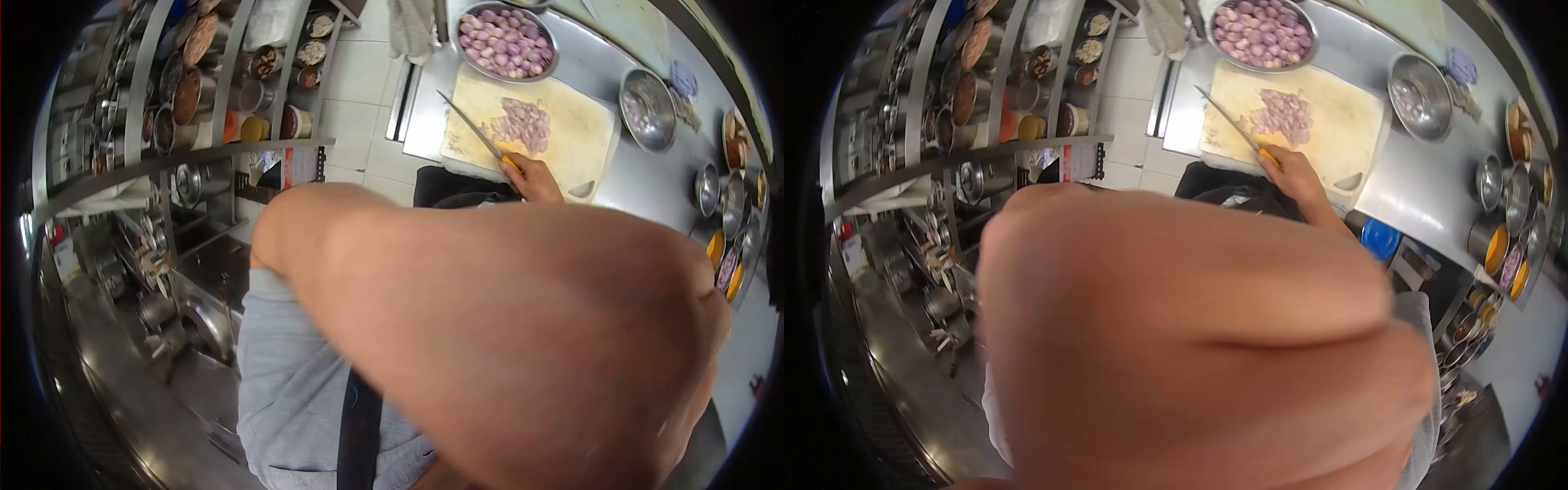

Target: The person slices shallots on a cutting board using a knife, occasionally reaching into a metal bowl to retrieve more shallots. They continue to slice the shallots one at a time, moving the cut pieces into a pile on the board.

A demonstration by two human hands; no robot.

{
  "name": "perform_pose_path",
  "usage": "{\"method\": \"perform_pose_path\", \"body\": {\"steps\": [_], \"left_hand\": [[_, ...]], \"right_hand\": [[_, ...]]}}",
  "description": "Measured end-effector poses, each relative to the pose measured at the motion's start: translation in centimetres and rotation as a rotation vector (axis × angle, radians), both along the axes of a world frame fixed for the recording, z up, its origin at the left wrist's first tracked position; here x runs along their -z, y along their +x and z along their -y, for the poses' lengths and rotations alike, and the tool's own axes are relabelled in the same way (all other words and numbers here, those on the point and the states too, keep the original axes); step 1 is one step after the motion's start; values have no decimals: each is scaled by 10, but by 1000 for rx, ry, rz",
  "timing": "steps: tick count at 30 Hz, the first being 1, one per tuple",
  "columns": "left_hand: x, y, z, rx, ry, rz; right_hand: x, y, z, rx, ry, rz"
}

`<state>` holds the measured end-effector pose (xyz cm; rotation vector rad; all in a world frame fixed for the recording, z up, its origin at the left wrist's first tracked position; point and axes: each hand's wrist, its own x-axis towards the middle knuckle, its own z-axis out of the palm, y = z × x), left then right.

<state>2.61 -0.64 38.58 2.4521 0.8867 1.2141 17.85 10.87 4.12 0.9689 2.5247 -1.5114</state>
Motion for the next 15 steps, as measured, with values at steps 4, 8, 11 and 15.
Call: {"method": "perform_pose_path", "body": {"steps": [4, 8, 11, 15], "left_hand": [[-7, 10, 26, -223, -284, 81], [18, 7, 21, -375, -161, -100], [83, -10, -35, -307, -359, 0], [249, -65, -155, -712, -582, -347]], "right_hand": [[0, 2, 2, 9, -21, 13], [11, 19, -3, 35, -5, -39], [46, 43, -15, -74, 255, -162], [2, 46, -23, 137, 67, 6]]}}
